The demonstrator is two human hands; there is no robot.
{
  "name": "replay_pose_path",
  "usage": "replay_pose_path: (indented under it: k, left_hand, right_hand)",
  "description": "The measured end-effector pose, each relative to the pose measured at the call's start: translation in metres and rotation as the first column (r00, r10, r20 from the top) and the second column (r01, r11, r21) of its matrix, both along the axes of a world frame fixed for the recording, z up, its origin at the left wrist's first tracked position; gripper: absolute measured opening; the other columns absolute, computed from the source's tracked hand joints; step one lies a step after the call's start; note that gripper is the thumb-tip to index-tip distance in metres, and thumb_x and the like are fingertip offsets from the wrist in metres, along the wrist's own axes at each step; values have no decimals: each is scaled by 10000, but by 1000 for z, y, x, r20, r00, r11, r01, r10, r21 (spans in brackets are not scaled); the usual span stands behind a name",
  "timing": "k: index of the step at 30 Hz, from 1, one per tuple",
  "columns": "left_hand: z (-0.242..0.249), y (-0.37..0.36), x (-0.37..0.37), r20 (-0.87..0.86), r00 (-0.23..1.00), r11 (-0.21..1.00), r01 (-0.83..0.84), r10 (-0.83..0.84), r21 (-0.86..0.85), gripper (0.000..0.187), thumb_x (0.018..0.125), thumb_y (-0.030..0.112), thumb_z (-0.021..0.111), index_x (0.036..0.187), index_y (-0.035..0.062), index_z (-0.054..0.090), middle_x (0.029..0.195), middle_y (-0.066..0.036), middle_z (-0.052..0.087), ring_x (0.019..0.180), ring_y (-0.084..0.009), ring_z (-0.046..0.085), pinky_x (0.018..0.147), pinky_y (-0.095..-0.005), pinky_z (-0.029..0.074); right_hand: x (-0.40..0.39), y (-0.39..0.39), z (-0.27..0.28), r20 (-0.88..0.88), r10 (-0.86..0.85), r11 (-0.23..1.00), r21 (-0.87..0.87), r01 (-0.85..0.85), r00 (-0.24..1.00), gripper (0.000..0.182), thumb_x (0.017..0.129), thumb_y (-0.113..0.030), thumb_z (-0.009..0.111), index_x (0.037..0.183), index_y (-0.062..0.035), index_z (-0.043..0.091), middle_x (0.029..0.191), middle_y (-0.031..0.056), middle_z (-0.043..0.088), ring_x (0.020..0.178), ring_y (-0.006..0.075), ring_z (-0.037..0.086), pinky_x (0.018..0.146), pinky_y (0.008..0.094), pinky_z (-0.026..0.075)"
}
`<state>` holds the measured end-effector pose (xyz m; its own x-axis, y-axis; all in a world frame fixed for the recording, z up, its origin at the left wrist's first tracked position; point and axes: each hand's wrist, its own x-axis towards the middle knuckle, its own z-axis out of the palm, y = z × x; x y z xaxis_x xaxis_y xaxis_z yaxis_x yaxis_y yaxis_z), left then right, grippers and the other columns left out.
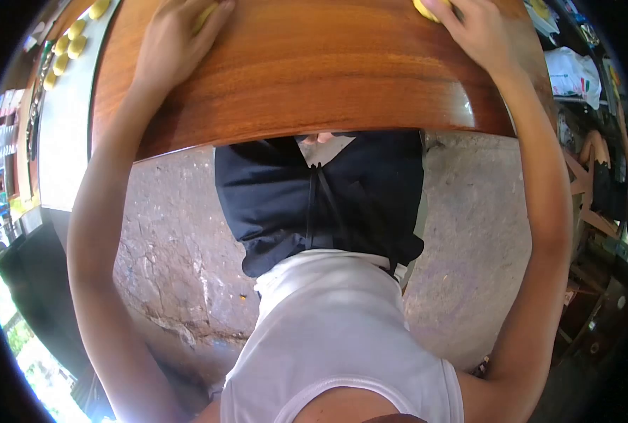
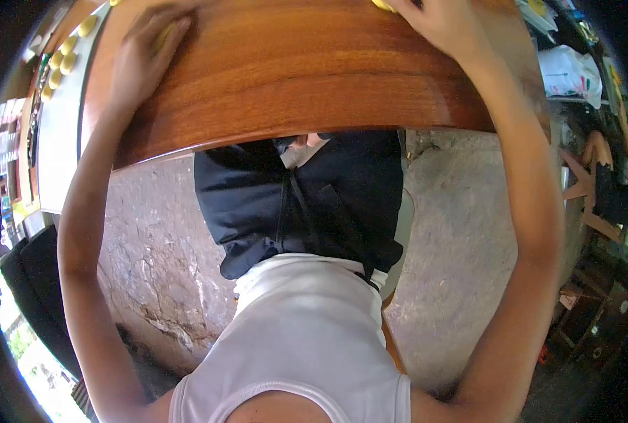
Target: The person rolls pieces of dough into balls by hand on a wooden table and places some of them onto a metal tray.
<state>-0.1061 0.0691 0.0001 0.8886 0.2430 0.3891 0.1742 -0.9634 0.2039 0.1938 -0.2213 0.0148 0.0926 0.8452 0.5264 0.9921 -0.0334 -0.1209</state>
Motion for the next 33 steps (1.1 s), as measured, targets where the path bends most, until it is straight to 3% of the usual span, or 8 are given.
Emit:
replay_pose_path:
  k: [6,10,12,15,19,25,29,33]
  left_hand:
    - [15,-25,76,79,997,990,-14,25,-139,377,976,228,630,1268,-1,695,1369,-230,631,1126,-403,671,1003,-436,531]
    - [-3,-31,18,65,986,988,154,-155,17,371,1017,141,627,1385,93,649,1348,-175,657,1256,-362,627,1057,-405,492]
    - [0,-55,-27,194,975,994,107,-105,3,362,1001,177,662,1348,75,668,1184,-163,726,1089,-347,702,928,-421,552]
    - [-5,-47,-59,202,975,991,-63,86,-117,383,1001,199,667,1365,81,653,1171,-165,731,1035,-370,715,901,-415,563]
    - [-2,-11,-17,41,968,969,-246,247,-30,359,1067,209,564,1387,58,627,1321,-188,686,1199,-394,665,1048,-446,508]
    - [-1,-37,71,128,989,993,-55,69,-109,367,985,242,613,1255,10,704,1331,-207,667,1171,-408,656,1013,-434,528]
    - [-4,-51,17,166,963,967,183,-213,176,407,1061,301,572,1383,57,622,1311,-187,689,1229,-392,647,1040,-468,503]
    - [-4,-46,-43,205,979,999,29,-21,-34,439,1060,343,574,1392,59,611,1287,-202,692,1212,-400,653,1018,-472,512]
  right_hand:
    - [-41,93,-17,-70,36,998,46,-33,997,375,924,-247,687,1193,13,705,1342,214,649,1221,360,619,1042,439,509]
    - [-76,35,-10,-143,240,971,27,-238,960,319,899,-108,700,1192,16,707,1308,243,655,1188,383,634,1027,432,518]
    - [-83,-2,-3,-163,281,960,34,-279,946,316,886,-81,715,1186,16,709,1286,243,664,1160,385,648,1010,431,526]
    - [-75,-29,11,-325,40,997,-49,-59,945,312,858,-69,754,1156,9,713,1226,235,685,1052,378,678,925,428,550]
    - [-36,9,-2,-22,-31,996,81,33,999,229,841,-125,771,1017,-3,689,1105,187,687,964,370,650,848,440,535]
    - [-42,90,-21,-188,-79,994,65,93,979,305,907,-173,653,1131,30,684,1264,220,658,1173,399,618,1016,440,505]
    - [-78,21,-13,-208,208,978,62,-200,956,300,957,-138,596,1186,29,694,1318,247,650,1272,392,593,1070,443,485]
    - [-52,-38,-19,-185,91,996,27,-88,978,342,922,-30,651,1256,-76,709,1363,143,651,1233,324,635,1031,400,510]
